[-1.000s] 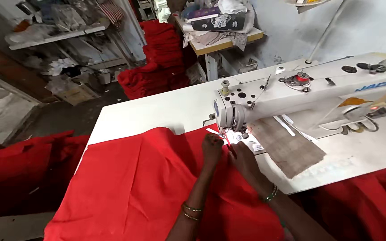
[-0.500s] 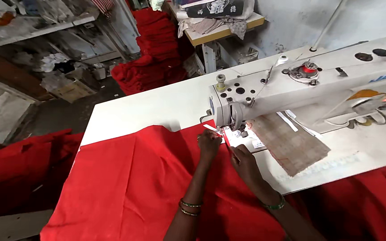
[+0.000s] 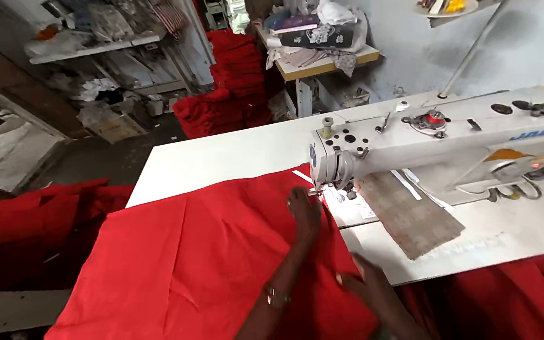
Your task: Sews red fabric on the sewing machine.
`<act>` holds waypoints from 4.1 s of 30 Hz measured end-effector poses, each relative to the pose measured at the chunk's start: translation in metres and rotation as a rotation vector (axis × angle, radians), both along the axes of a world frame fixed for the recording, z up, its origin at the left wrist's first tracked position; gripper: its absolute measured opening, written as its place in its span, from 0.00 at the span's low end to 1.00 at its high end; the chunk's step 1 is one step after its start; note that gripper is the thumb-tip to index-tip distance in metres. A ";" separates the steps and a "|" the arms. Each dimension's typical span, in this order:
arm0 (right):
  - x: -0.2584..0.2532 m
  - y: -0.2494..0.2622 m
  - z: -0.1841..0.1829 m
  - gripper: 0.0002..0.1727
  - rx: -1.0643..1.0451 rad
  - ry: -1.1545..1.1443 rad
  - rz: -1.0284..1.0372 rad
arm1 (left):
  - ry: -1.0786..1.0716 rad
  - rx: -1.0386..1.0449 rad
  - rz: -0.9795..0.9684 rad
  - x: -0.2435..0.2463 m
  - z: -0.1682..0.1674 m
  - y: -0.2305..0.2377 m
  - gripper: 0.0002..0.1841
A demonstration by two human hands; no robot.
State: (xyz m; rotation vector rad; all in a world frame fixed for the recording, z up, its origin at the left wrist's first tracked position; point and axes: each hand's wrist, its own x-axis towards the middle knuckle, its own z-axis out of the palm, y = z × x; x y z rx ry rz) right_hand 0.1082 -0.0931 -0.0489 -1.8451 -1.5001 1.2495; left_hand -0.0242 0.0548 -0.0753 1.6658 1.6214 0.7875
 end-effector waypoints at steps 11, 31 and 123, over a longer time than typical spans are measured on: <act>0.002 -0.069 0.020 0.21 -0.104 -0.061 0.576 | 0.366 -0.309 -0.624 -0.007 0.040 -0.105 0.36; -0.025 0.052 -0.037 0.15 0.640 -0.335 -0.045 | 0.411 0.362 -0.344 0.022 -0.009 -0.176 0.17; 0.001 0.133 -0.055 0.08 0.571 -0.252 -0.109 | 0.465 0.053 -0.373 -0.011 -0.002 -0.026 0.26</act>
